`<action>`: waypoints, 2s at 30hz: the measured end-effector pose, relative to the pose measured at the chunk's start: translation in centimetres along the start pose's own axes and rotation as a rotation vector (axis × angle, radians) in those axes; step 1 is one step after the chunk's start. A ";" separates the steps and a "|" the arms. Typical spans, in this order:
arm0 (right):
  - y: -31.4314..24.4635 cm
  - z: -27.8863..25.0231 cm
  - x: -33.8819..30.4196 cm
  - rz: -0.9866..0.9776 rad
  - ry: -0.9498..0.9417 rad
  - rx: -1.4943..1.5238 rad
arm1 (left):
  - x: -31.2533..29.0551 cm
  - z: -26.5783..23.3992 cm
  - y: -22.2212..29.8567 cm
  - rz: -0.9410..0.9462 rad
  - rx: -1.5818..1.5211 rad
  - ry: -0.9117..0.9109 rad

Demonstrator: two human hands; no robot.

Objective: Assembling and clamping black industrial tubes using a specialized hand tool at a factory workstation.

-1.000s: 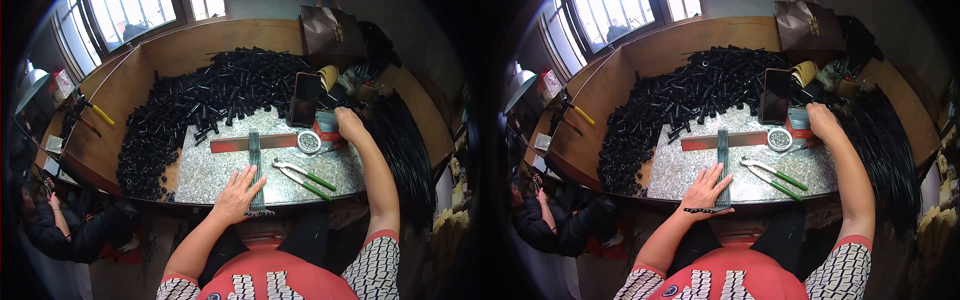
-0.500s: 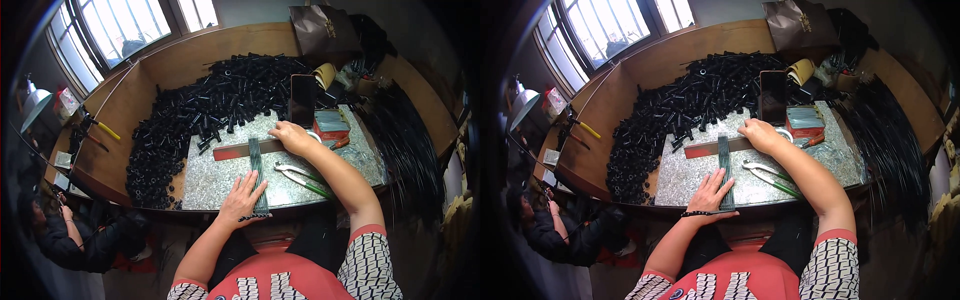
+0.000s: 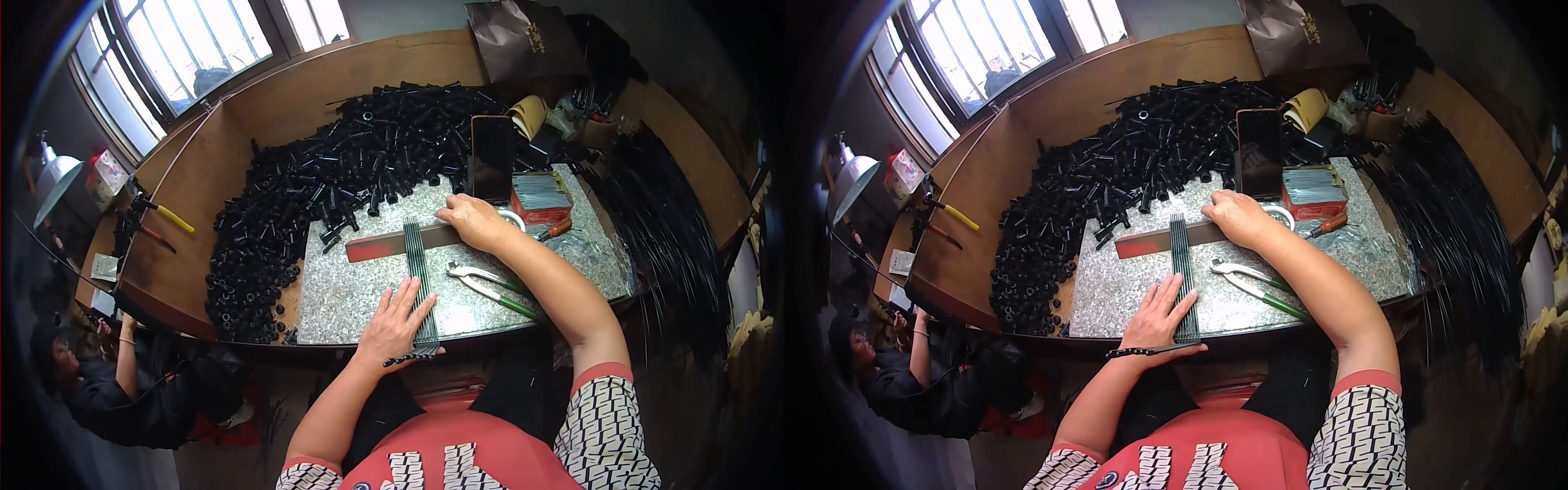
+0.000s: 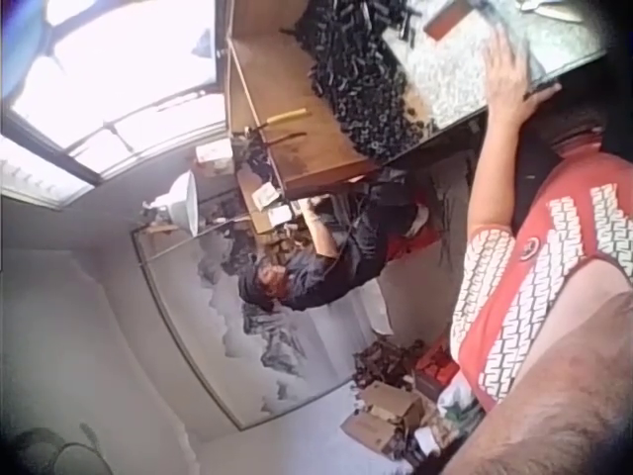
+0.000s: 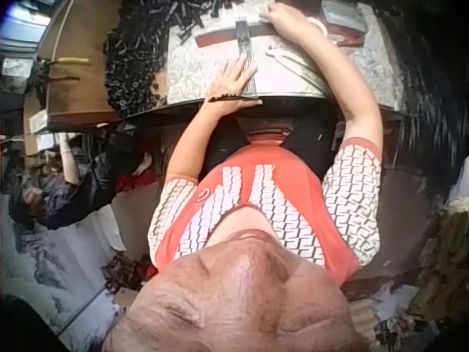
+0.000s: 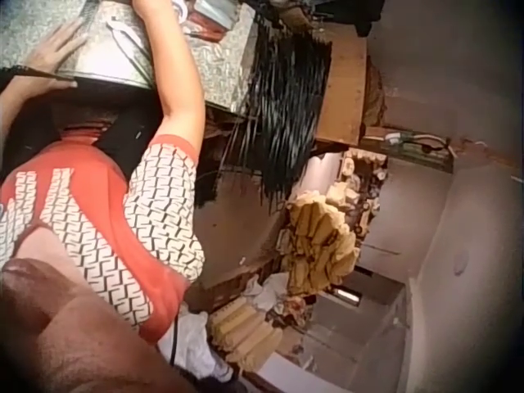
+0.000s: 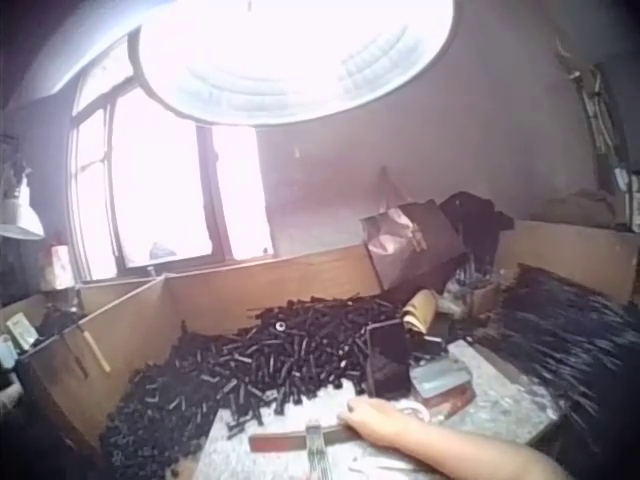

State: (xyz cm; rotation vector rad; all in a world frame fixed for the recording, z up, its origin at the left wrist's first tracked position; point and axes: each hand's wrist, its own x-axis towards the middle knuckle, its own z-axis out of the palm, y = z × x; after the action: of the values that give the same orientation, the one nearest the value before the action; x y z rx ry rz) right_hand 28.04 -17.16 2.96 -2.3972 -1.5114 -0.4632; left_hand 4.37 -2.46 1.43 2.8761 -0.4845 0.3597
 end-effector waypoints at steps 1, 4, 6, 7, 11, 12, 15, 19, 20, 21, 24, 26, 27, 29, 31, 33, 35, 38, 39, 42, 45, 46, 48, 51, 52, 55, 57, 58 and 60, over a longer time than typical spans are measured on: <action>0.0 0.0 0.0 -0.007 0.004 0.009 | 0.0 0.0 0.0 -0.003 0.002 -0.004; 0.0 -0.1 0.0 -0.012 0.006 0.023 | 0.0 0.1 0.1 -0.008 0.003 -0.003; 0.1 -0.1 0.0 -0.012 0.004 0.030 | 0.0 0.0 0.1 -0.007 0.003 -0.003; 0.1 -0.1 0.0 -0.009 -0.003 0.033 | 0.0 -0.1 0.2 -0.006 0.001 -0.002; -0.1 -0.1 0.1 -0.018 0.002 0.045 | -0.1 0.1 0.1 -0.007 0.002 0.000; -0.1 -0.1 0.2 -0.017 0.002 0.046 | -0.1 0.1 0.1 -0.007 0.003 0.002; -0.1 0.1 0.4 -0.025 -0.005 0.047 | -0.1 0.1 0.1 -0.004 0.007 0.003; 0.1 0.6 0.7 -0.043 -0.004 0.055 | 0.0 0.1 0.1 -0.001 0.010 0.000; 0.1 0.7 0.9 -0.051 -0.002 0.066 | 0.0 0.0 0.1 -0.001 0.010 -0.001; 0.0 0.7 1.0 -0.050 -0.002 0.068 | 0.0 0.0 0.1 -0.003 0.008 -0.002; -0.3 0.7 1.2 -0.034 0.004 0.083 | 0.0 0.0 0.1 -0.002 0.004 0.003; -0.4 0.6 1.4 -0.062 0.012 0.048 | 0.0 0.0 0.1 -0.002 0.001 0.008; -0.5 0.4 1.6 -0.062 0.012 0.050 | 0.0 0.0 0.1 -0.002 0.000 0.008; -0.8 -0.1 1.7 -0.065 -0.054 -0.022 | 0.0 0.0 0.1 -0.003 -0.001 0.006; -0.7 0.1 1.7 -0.074 -0.036 -0.015 | 0.0 0.0 0.1 -0.001 0.002 0.009; -0.5 0.3 1.6 -0.080 -0.018 -0.010 | 0.0 0.2 0.0 0.003 0.004 0.011; -0.5 0.5 1.7 -0.069 -0.023 0.002 | 0.0 0.3 0.0 0.004 0.006 0.013; -0.5 0.5 1.6 -0.064 -0.038 0.012 | 0.0 0.3 -0.1 0.006 0.006 0.015; -0.5 0.7 1.6 -0.064 -0.039 0.013 | 0.1 0.2 0.0 0.004 0.005 0.013; -0.4 0.9 1.5 -0.059 -0.032 0.023 | 0.0 0.2 0.0 0.002 0.004 0.015; -0.5 0.8 1.4 -0.032 -0.043 0.044 | 0.0 0.4 -0.1 0.005 0.008 0.019; -0.5 0.7 1.4 -0.028 -0.041 0.052 | 0.0 0.4 -0.1 0.007 0.010 0.021; -0.5 0.8 1.4 -0.023 -0.039 0.061 | 0.0 0.5 -0.2 0.007 0.009 0.020; -0.7 0.8 1.5 -0.026 -0.046 0.048 | 0.0 0.5 -0.2 0.005 0.009 0.020; -0.8 0.7 1.6 -0.027 -0.051 0.041 | 0.0 0.5 -0.2 0.004 0.011 0.020; -0.9 0.5 1.7 -0.040 -0.050 0.025 | 0.0 0.4 -0.2 0.024 0.044 0.047; -1.0 0.5 1.9 -0.055 -0.042 0.018 | 0.0 0.4 -0.2 0.022 0.044 0.048; -1.1 0.4 1.9 -0.056 -0.039 0.016 | 0.0 0.4 -0.3 0.022 0.045 0.050; -1.1 0.4 1.8 -0.055 -0.038 0.011 | 0.0 0.4 -0.2 0.024 0.042 0.049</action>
State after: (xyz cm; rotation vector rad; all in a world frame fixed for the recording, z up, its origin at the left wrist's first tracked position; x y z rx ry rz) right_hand 27.78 -15.05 3.41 -2.3742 -1.5949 -0.4221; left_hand 4.56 -2.37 1.00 2.8966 -0.5088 0.4483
